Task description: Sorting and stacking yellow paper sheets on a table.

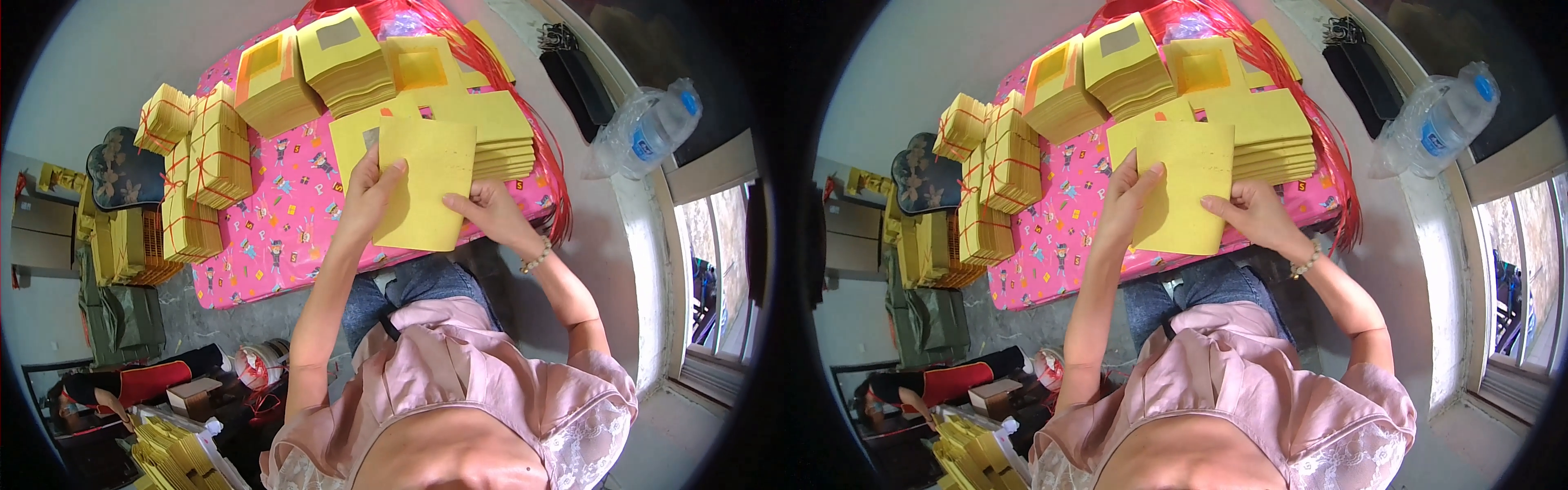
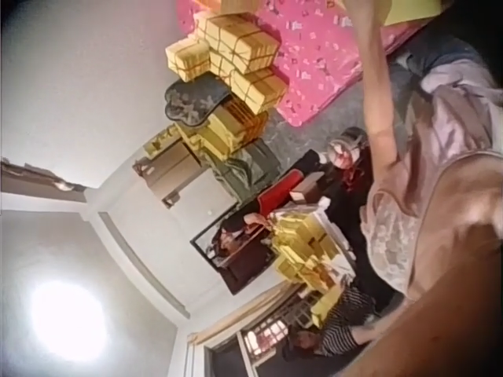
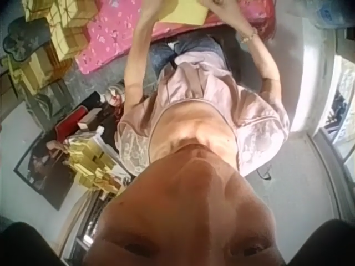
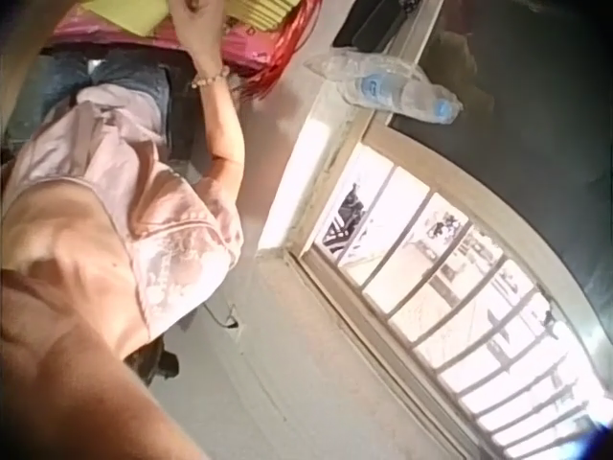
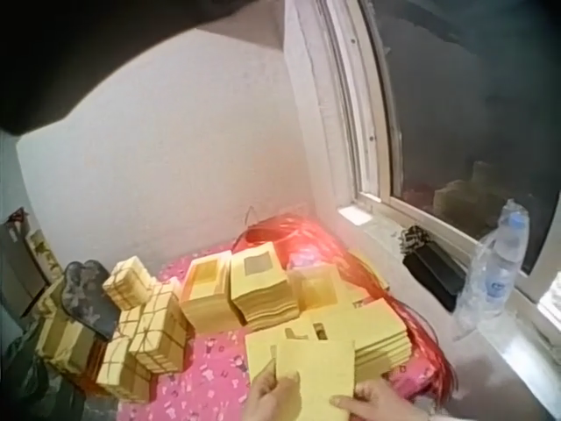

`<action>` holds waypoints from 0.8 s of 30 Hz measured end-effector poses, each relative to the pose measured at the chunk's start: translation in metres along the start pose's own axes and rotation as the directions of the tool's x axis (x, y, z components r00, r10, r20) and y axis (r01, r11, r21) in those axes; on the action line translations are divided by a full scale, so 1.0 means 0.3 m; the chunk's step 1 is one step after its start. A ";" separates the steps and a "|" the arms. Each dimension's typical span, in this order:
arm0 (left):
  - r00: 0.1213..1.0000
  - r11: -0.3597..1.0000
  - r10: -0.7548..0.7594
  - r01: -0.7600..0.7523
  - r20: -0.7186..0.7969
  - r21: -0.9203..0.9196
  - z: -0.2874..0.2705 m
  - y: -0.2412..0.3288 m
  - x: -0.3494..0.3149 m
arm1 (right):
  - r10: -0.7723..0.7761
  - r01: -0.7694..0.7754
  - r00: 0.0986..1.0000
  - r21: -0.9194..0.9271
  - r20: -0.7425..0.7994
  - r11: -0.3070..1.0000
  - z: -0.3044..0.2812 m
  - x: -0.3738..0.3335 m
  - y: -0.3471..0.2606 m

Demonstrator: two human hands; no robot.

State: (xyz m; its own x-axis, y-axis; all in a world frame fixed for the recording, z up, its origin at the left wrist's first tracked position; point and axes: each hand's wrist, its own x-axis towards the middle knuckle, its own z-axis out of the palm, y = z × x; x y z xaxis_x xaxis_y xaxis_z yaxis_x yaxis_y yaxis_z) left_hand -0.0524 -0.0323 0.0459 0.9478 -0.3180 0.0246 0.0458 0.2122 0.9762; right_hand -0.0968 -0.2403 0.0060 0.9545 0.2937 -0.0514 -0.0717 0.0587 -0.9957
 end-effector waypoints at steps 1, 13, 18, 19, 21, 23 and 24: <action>1.000 1.000 0.015 -0.015 0.004 0.015 -0.001 0.001 -0.001 | -0.003 0.002 1.000 -0.014 -0.009 1.000 0.008 -0.009 -0.009; 1.000 0.997 0.029 -0.028 -0.012 0.066 0.043 0.032 0.021 | 0.080 -0.072 0.994 0.110 -0.074 0.991 0.046 -0.101 0.014; 0.997 0.991 0.058 -0.063 0.047 0.122 0.056 0.022 0.026 | 0.055 -0.060 0.997 0.096 0.050 0.994 -0.019 -0.104 0.057; 0.997 0.987 0.054 -0.061 0.052 0.151 0.061 0.025 0.030 | 0.016 -0.026 0.997 0.121 0.082 0.992 -0.031 -0.094 0.058; 0.993 0.974 0.012 -0.038 0.119 0.222 0.052 0.041 0.036 | -0.057 0.066 0.997 0.165 -0.058 0.984 -0.051 -0.070 -0.015; 0.983 0.956 -0.032 -0.022 0.180 0.292 0.049 0.048 0.053 | -0.123 0.161 0.973 0.192 -0.198 0.968 -0.100 -0.038 -0.077; 0.976 0.955 -0.033 -0.033 0.215 0.296 0.056 0.045 0.074 | -0.112 0.137 0.978 0.140 -0.175 0.981 -0.155 -0.028 -0.092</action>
State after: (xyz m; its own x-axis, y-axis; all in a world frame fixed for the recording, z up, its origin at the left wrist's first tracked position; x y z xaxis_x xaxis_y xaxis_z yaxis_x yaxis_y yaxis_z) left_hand -0.0359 -0.0519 0.0634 0.8554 -0.5165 0.0379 -0.0807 -0.0606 0.9949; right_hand -0.0894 -0.2888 0.0304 0.9924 0.1140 0.0474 0.0199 0.2314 -0.9727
